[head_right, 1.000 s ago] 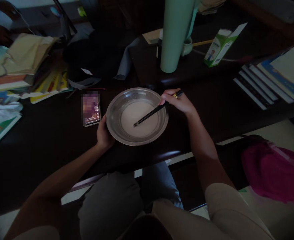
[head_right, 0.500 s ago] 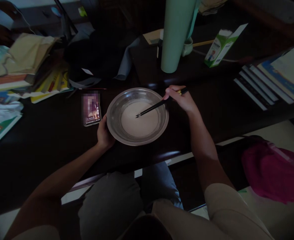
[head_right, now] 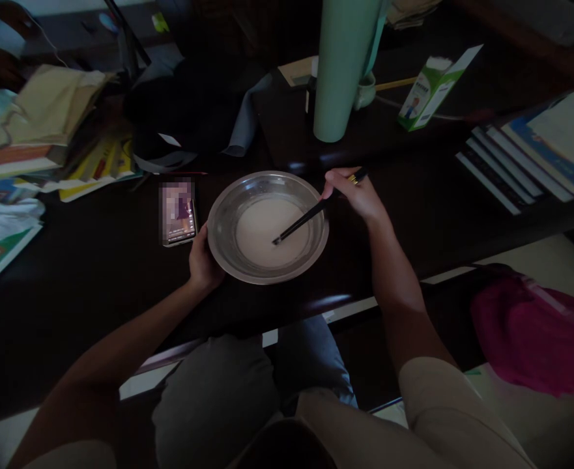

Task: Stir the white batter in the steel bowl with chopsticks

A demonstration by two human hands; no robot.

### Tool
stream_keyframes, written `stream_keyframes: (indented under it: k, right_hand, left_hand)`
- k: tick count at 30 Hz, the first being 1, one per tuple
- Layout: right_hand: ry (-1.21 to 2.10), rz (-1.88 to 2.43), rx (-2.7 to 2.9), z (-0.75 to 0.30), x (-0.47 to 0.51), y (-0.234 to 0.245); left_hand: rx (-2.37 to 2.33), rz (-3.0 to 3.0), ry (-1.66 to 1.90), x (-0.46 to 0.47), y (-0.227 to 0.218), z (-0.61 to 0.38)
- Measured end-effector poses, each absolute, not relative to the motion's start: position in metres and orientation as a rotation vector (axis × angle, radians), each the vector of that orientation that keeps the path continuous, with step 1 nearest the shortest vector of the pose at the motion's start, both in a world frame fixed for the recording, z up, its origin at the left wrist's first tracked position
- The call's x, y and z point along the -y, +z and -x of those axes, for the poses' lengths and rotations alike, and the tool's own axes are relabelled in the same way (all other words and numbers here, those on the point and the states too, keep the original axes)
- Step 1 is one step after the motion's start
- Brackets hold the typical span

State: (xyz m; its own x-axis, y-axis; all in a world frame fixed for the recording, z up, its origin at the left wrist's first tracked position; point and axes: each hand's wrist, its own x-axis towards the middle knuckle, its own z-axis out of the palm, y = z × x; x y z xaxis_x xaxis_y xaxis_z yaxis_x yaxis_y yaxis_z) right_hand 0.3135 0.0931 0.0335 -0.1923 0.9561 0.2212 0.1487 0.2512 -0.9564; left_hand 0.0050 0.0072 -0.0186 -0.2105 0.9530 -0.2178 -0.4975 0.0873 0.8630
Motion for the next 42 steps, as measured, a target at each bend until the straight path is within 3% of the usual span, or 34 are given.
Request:
stream_keyframes:
  k: [42]
  right_hand:
    - [1.133,1.018,1.654,-0.3091,-0.0896,0.0383]
  left_hand:
    - [-1.067,-0.605,1.463,-0.0067,-0.0182,-0.0049]
